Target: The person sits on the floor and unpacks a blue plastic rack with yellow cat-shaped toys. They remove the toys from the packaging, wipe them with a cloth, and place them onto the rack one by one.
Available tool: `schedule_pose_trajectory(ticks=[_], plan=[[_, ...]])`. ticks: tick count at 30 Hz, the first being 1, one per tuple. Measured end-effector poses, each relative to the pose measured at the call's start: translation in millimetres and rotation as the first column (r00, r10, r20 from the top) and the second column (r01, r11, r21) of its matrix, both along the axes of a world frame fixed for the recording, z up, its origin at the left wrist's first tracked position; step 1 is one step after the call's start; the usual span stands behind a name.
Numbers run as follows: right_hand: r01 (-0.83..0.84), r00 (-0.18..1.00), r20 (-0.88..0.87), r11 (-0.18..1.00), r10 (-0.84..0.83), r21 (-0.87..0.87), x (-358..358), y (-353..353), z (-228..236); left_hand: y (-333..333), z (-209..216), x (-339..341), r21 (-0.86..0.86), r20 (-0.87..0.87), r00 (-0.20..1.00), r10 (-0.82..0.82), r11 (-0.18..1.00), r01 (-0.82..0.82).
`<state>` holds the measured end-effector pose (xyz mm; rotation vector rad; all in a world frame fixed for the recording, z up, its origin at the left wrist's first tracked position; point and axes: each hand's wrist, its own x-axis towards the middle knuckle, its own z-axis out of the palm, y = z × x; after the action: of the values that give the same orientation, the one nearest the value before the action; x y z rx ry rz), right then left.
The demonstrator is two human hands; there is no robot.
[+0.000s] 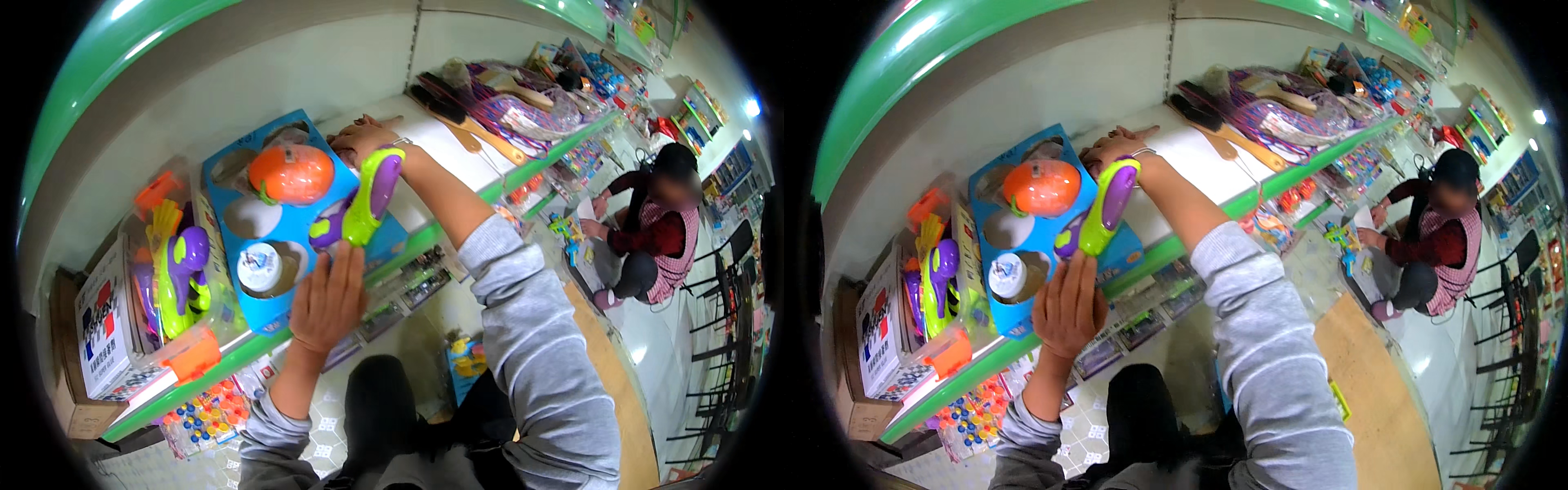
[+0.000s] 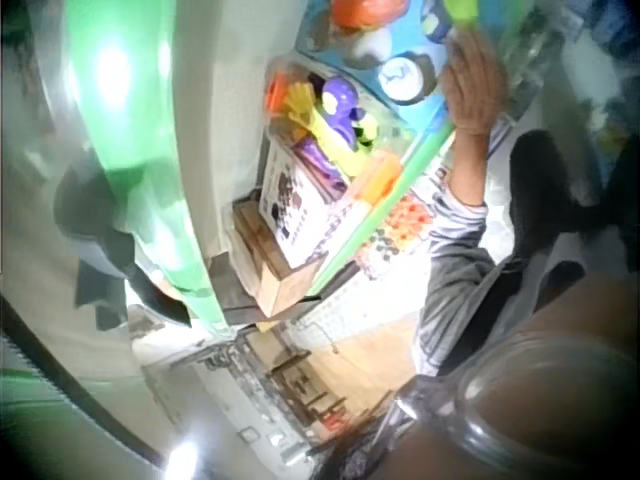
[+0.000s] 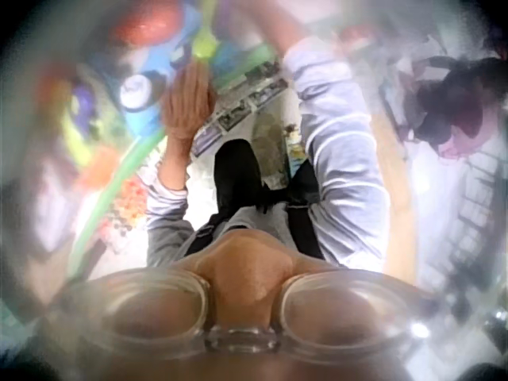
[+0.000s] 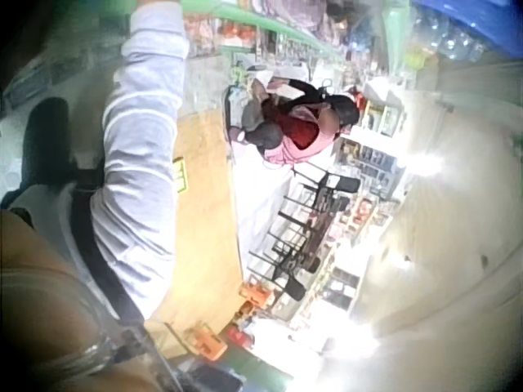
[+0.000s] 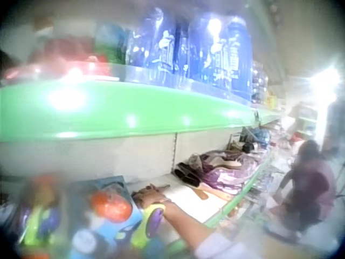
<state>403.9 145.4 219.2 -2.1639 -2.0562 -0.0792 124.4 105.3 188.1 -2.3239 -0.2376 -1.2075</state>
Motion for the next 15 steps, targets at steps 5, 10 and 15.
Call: schedule_pose_trajectory(ticks=[5,10,15], plan=[[0.123,0.964,0.219,0.983,-0.15,0.133,108.0,33.1,-44.6,-13.8,-1.4,18.4,0.026,0.061,0.998,-0.012,1.0,0.01],[0.295,0.95,0.083,0.953,-0.3,0.065,90.2,44.7,-14.2,3.4,-6.8,4.1,0.078,0.012,0.997,0.074,0.994,-0.075],[0.609,0.793,-0.004,0.791,-0.61,0.057,141.5,1.4,-18.1,2.8,-5.6,5.6,0.088,-0.012,0.997,0.082,0.993,-0.081]])
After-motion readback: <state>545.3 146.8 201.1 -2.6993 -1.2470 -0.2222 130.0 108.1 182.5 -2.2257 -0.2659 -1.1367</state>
